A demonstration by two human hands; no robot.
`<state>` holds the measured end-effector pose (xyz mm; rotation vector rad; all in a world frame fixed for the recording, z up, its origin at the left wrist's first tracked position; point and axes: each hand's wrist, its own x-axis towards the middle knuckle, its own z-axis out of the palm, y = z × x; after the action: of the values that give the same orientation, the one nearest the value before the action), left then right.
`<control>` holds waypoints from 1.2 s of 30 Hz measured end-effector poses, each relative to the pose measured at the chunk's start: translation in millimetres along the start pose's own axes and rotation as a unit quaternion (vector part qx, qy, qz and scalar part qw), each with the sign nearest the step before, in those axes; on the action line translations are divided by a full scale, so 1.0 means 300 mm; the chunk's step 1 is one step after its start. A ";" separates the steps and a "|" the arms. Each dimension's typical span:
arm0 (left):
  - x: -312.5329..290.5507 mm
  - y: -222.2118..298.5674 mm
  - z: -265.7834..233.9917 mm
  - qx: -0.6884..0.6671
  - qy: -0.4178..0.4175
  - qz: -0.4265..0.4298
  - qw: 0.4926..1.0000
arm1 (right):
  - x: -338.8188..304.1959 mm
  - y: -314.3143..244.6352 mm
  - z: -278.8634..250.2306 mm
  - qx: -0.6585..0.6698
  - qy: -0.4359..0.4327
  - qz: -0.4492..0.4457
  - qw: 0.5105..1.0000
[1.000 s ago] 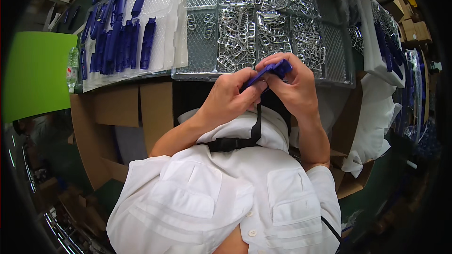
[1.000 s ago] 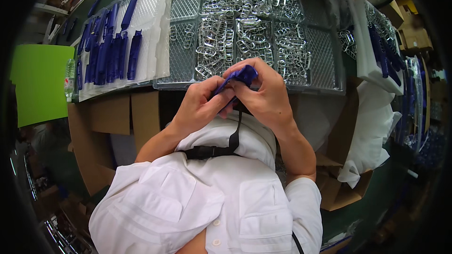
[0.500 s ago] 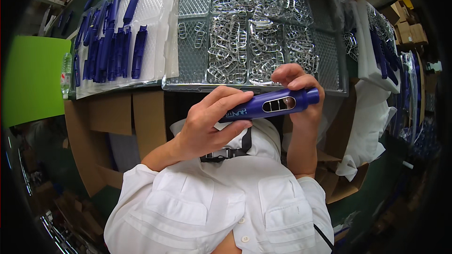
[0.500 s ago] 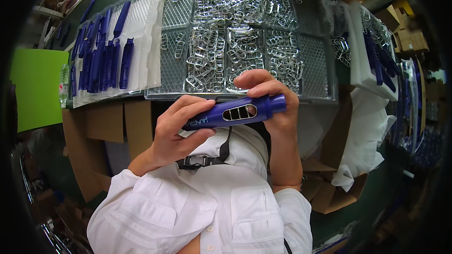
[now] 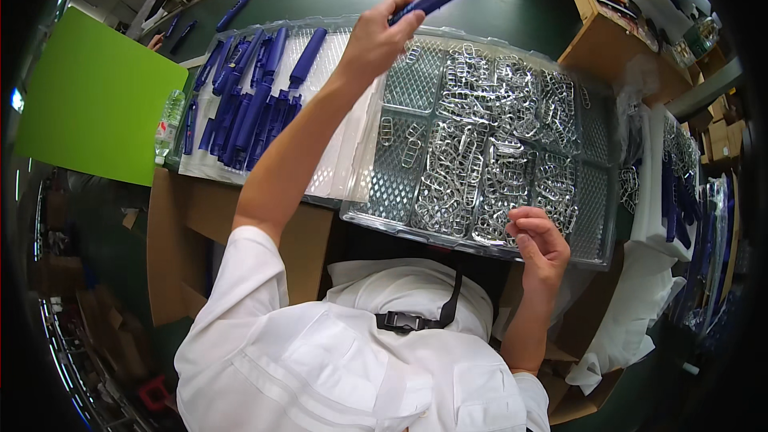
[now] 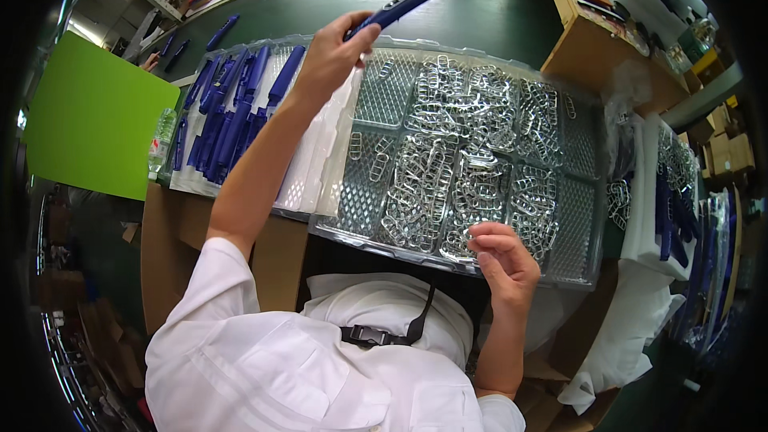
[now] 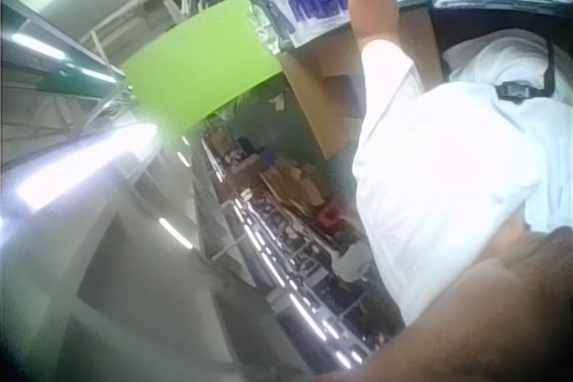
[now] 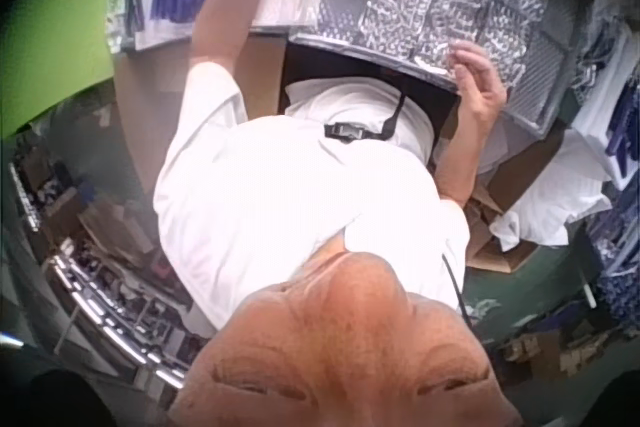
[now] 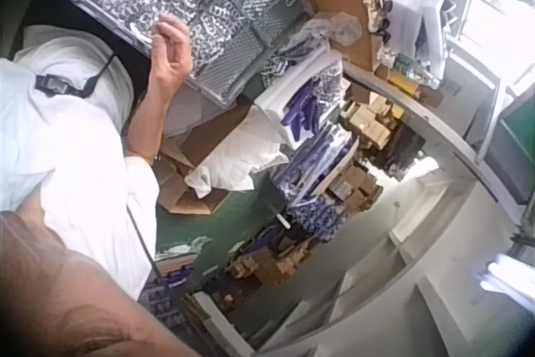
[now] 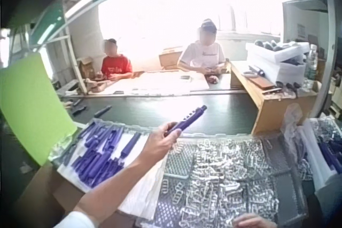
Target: Assembling small metal and electronic components into blue plastic handheld device housings.
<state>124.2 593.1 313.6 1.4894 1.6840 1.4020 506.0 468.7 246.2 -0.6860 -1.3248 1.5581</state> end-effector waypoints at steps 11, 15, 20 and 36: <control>-0.330 -0.040 -0.387 -0.109 0.433 0.172 0.878 | 0.094 0.037 0.082 -0.414 0.017 -0.060 0.908; -0.914 -0.201 -0.585 0.001 0.627 0.090 0.774 | 0.207 0.074 0.139 -0.547 -0.073 -0.159 0.819; -1.650 -0.658 -0.725 0.058 0.698 -0.196 0.686 | 0.279 0.084 0.199 -0.663 -0.188 -0.169 0.705; -2.454 -0.788 -1.140 0.380 0.459 -0.563 0.572 | 0.325 0.148 -0.052 -0.541 -0.114 0.068 0.831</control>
<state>-58.5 -182.8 31.4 -0.5841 3.1637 0.5638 467.7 565.1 214.8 -1.3099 -2.3995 0.8678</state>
